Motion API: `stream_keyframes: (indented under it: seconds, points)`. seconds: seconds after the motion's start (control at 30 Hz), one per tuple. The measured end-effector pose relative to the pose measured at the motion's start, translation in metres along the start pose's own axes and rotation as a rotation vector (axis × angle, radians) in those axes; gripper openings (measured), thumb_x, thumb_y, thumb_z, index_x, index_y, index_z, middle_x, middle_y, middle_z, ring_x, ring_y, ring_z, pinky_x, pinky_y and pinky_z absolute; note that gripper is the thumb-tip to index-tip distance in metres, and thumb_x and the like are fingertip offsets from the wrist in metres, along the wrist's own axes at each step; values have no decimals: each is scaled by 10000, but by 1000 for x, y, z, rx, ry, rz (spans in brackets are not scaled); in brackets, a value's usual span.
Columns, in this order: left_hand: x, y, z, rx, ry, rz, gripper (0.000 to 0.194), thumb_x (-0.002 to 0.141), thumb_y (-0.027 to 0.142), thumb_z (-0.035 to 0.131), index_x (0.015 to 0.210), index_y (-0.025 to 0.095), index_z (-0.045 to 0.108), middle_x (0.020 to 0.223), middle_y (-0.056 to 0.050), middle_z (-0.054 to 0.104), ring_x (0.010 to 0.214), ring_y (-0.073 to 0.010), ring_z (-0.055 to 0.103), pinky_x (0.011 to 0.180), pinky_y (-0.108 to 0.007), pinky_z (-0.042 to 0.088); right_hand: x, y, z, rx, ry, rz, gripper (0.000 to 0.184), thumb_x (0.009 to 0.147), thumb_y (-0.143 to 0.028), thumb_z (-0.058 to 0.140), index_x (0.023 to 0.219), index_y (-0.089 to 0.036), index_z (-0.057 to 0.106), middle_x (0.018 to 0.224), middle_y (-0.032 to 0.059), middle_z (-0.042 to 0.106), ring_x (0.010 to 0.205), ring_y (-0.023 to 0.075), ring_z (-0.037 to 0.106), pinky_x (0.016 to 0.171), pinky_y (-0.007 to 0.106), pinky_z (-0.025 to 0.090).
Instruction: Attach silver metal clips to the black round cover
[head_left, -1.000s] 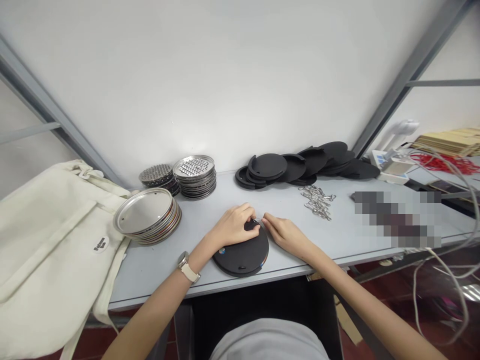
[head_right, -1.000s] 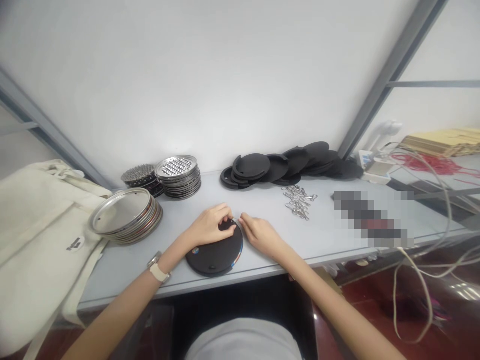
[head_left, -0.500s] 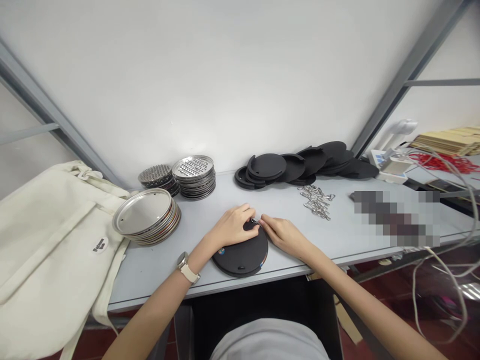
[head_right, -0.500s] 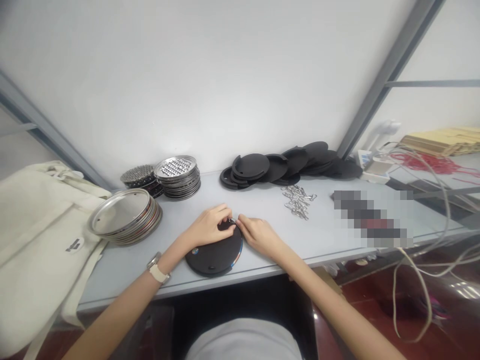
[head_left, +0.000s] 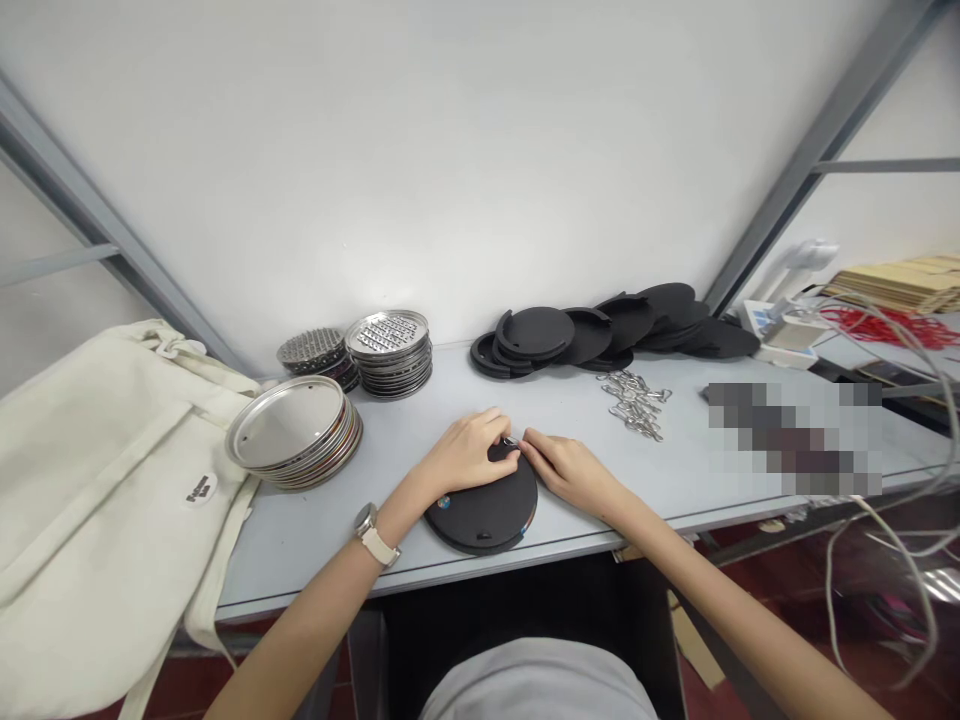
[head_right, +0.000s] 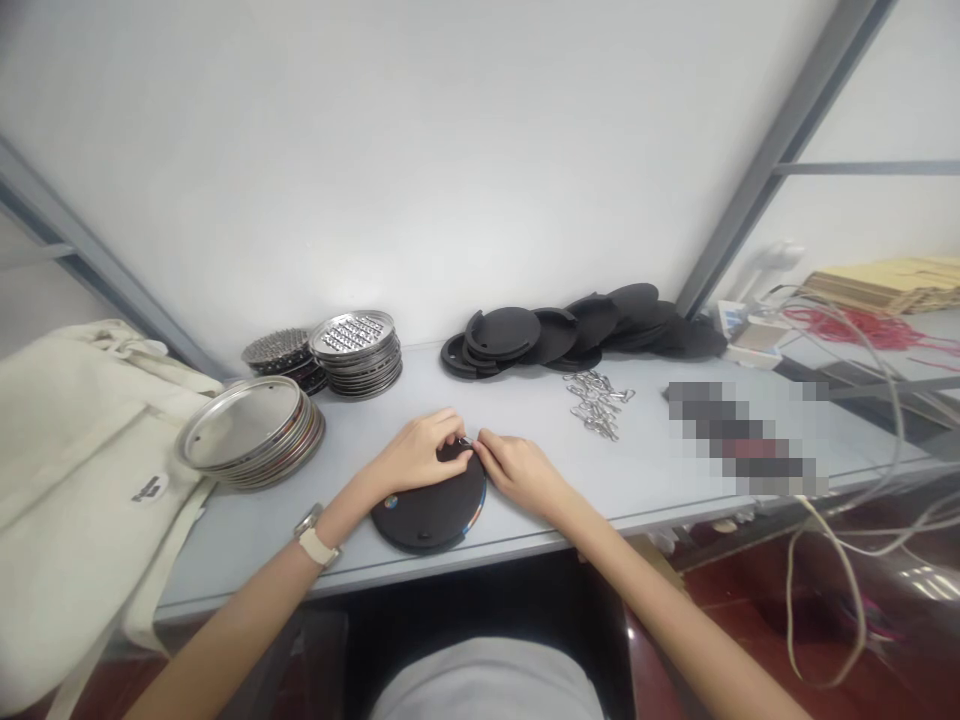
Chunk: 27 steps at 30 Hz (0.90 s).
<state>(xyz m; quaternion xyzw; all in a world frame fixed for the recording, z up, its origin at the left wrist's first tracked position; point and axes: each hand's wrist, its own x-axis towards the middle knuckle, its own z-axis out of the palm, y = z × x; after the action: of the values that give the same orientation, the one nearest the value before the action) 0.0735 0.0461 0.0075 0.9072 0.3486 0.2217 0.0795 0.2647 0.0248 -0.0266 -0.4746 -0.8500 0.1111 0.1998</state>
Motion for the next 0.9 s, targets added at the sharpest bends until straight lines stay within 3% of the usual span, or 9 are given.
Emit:
stream_keyframes:
  seconds: [0.9]
  points:
    - [0, -1, 1, 8, 10, -3, 134, 801, 266, 542, 760, 190, 439, 770, 8, 505, 668, -129, 479, 606, -255, 369, 0, 2, 1, -12, 4, -14, 223, 979, -294, 281, 842, -213, 438, 632, -6, 557, 540, 148, 524, 545, 239, 283]
